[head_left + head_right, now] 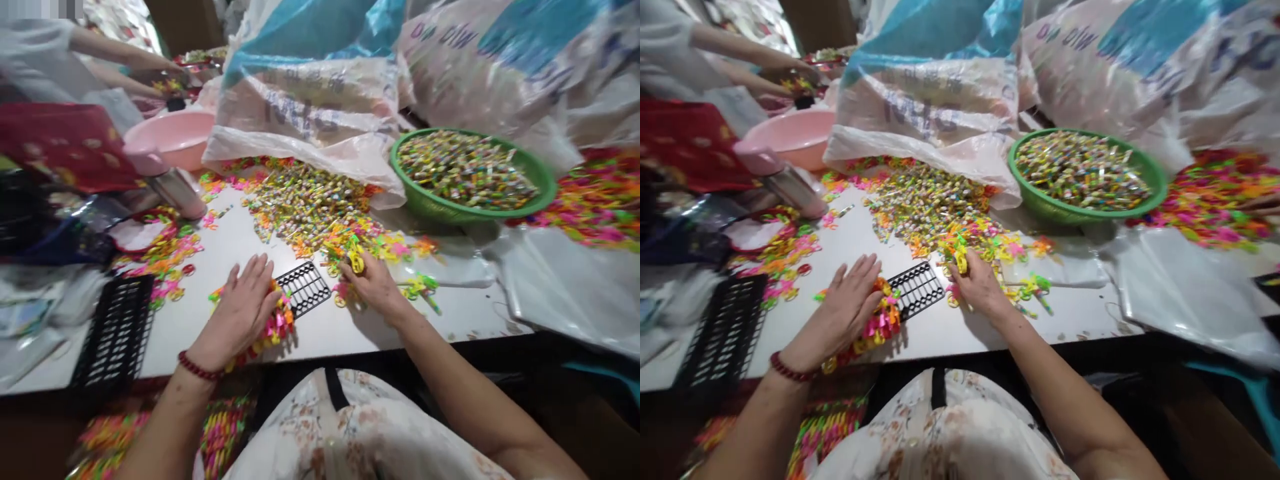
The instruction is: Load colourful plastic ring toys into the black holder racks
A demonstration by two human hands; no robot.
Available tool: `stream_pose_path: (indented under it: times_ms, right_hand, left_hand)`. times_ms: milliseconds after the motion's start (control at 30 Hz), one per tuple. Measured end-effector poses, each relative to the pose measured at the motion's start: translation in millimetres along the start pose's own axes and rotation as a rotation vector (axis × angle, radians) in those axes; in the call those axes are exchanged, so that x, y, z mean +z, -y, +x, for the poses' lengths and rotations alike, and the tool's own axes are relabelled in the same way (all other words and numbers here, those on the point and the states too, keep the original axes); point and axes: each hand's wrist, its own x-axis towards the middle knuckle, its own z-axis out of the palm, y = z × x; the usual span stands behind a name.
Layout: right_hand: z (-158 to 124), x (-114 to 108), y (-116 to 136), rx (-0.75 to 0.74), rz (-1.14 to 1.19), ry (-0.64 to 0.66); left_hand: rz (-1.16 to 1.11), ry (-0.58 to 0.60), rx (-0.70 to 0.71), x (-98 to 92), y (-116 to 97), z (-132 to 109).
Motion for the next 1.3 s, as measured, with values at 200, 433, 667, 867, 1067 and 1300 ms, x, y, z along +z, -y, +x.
stream_pose_path:
  times_ms: [200, 433, 667, 867, 1067, 1300]
  right_hand:
    - [20, 93, 24, -0.021, 0.311, 0.288]
    - [33, 111, 26, -0.283, 0.083, 0.355]
    - [36, 115, 26, -0.392, -0.176, 0.494]
    - [33, 91, 29, -0.434, -0.237, 0.421]
    - [26, 8, 2, -0.216, -0.564, -0.049]
    - [35, -8, -4, -0.240, -0.775, 0.083]
  left_hand:
    - [-0.016, 0.081, -0.050, -2.9, -1, 2]
    - [0.006, 0.096, -0.034, -3.9, -1, 1]
    - [0.081, 0.026, 0.022, 3.7, 2, 3]
    - [0.137, -0.016, 0.076, 11.2, 6, 4]
    - [0.143, 0.005, 0.079, 6.6, 5, 3]
    - [0.135, -0.007, 0.097, 6.8, 5, 2]
